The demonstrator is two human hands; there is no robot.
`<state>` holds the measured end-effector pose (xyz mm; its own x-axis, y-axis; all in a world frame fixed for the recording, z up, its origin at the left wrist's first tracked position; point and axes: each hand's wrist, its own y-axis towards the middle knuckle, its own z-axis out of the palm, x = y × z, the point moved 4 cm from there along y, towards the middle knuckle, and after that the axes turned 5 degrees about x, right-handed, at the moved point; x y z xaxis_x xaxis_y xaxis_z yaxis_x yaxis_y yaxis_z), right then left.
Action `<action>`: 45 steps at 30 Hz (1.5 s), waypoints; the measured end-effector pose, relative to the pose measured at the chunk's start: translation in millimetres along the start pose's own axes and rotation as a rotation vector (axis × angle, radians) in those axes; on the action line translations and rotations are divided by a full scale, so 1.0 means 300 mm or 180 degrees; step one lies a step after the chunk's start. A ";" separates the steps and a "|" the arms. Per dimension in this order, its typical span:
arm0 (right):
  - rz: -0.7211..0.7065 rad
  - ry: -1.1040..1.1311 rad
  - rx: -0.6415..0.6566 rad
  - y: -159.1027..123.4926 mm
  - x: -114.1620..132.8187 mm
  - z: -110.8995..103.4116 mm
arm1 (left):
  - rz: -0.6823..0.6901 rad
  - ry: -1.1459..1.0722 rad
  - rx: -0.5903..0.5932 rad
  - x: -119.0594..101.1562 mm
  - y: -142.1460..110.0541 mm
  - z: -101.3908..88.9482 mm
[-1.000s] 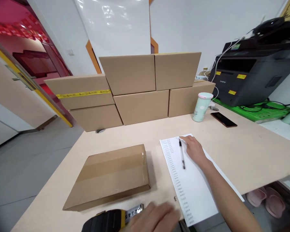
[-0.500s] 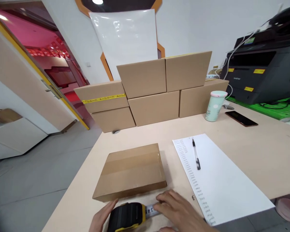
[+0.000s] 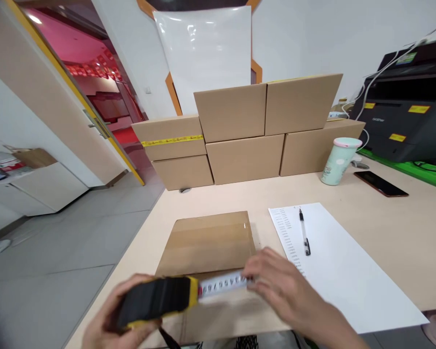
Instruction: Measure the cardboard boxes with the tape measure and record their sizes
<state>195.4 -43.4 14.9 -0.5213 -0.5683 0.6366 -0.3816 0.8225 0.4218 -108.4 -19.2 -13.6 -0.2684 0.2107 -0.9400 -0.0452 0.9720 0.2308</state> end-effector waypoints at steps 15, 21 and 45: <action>0.1090 0.0294 -0.0361 0.118 -0.327 0.021 | -0.0046 -0.0518 0.0814 0.101 0.402 -0.029; 0.1127 0.0247 -0.0488 0.093 -0.383 0.000 | -0.0095 -0.0569 0.0761 0.135 0.418 -0.053; -0.0039 -0.0669 -0.0671 0.082 -0.331 0.053 | -0.0364 -0.1258 0.0593 0.211 0.410 -0.100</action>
<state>225.6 32.7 -48.2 -0.6726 -0.5524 0.4923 -0.2333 0.7897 0.5674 -159.8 110.6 -37.2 0.1181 0.0893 -0.9890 0.1306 0.9859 0.1046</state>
